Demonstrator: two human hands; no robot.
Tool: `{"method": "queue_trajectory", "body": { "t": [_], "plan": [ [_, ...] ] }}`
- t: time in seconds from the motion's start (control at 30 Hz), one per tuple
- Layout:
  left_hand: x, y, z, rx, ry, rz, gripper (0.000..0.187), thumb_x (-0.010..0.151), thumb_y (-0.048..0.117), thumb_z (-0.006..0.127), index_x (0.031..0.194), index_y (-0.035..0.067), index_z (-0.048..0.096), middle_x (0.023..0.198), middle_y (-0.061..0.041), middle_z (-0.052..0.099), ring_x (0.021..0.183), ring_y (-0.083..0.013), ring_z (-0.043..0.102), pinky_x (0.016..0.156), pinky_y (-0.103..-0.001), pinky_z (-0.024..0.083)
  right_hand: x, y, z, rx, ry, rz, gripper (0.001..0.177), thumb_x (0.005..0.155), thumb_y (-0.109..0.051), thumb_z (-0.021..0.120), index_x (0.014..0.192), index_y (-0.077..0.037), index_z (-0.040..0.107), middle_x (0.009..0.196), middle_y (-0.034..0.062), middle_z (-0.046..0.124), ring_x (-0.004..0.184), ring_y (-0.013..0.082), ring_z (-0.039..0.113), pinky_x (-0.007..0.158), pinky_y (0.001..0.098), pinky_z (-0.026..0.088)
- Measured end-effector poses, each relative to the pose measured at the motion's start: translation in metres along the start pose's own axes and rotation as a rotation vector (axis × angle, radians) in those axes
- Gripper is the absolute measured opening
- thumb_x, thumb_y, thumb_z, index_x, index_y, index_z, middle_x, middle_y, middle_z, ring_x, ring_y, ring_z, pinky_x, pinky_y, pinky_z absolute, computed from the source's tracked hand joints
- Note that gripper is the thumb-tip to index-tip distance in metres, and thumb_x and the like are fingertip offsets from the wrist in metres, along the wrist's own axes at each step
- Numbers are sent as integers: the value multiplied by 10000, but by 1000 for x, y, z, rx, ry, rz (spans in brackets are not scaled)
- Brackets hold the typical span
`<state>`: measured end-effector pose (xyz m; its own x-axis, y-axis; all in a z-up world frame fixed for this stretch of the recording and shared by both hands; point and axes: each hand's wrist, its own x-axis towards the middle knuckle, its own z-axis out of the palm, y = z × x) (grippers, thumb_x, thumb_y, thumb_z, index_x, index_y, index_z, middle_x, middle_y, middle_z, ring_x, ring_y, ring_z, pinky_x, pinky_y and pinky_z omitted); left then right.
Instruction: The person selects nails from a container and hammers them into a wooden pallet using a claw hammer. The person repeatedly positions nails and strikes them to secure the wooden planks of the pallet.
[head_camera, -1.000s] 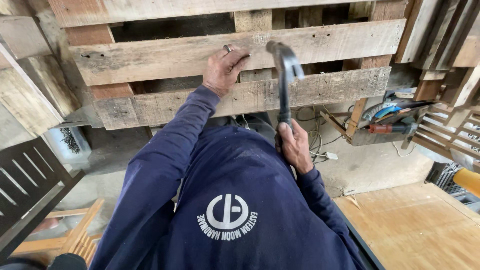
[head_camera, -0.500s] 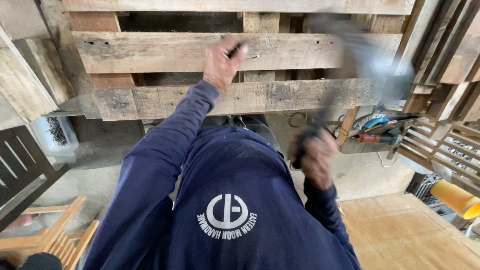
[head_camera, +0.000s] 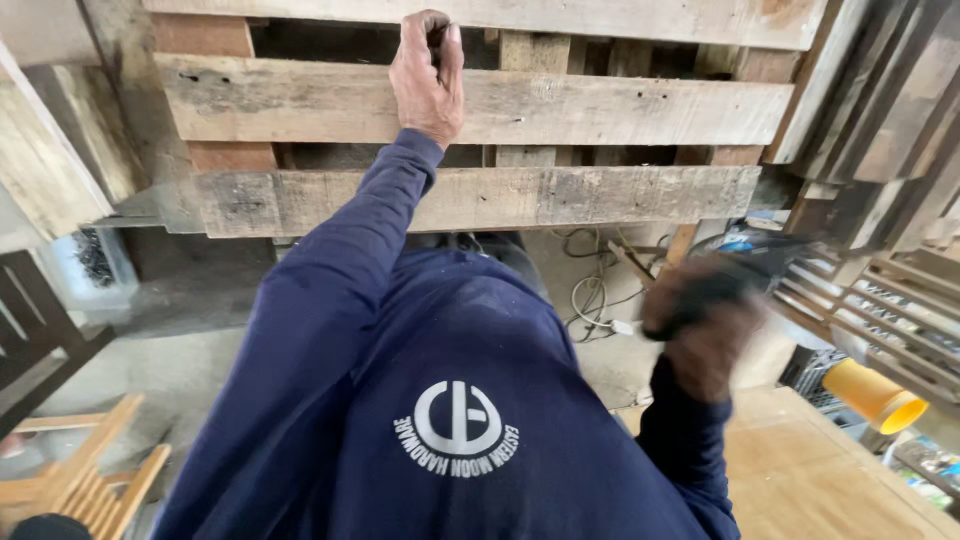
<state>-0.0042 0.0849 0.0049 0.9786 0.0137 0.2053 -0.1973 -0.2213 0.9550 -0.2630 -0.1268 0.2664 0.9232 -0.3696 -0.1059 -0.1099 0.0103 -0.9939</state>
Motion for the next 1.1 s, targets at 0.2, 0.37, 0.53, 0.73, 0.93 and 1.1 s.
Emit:
{"method": "queue_trajectory", "body": {
  "t": [0.2,0.37,0.53,0.73,0.93,1.1],
  "plan": [
    [-5,13,-9,36,3,55,123,1105,163,580,1123,45,551,918,-90,639,803,-157,638,743,-320,563,8,103,42,-288,-94,-178,365,1044,-431,569,1053,-73,639,807,26,630,614,127,582,554,293,511],
    [4,9,-5,-8,-76,-12,109,1101,171,563,1101,63,574,897,-71,650,759,-142,644,694,-299,579,-14,74,59,-369,35,546,264,1080,-248,586,1007,-2,647,772,44,605,600,114,525,517,278,442],
    [5,12,-7,-31,-107,-50,124,1107,177,565,1111,53,573,892,-76,641,765,-164,634,722,-318,593,23,-30,24,-73,-8,-433,675,993,-740,439,1061,-92,617,743,69,606,531,180,616,508,328,546],
    [11,13,-9,0,-107,4,127,1116,184,566,1130,58,565,933,-87,657,818,-180,679,752,-327,588,-18,129,78,-437,-10,276,460,1031,-485,515,943,-41,596,722,10,544,624,113,495,554,299,442],
    [13,37,-16,-19,-160,-65,145,1077,159,602,1127,22,604,965,-161,658,810,-271,658,756,-358,568,-67,146,91,-355,86,507,356,1021,-377,560,955,-33,625,733,-24,547,684,66,467,586,257,407],
    [16,43,-7,66,-135,-19,152,1067,178,638,1095,28,640,962,-149,683,834,-264,685,781,-361,571,-9,167,70,-221,6,707,397,1042,-403,512,886,-54,618,633,0,557,554,82,506,525,248,425]
  ]
}}
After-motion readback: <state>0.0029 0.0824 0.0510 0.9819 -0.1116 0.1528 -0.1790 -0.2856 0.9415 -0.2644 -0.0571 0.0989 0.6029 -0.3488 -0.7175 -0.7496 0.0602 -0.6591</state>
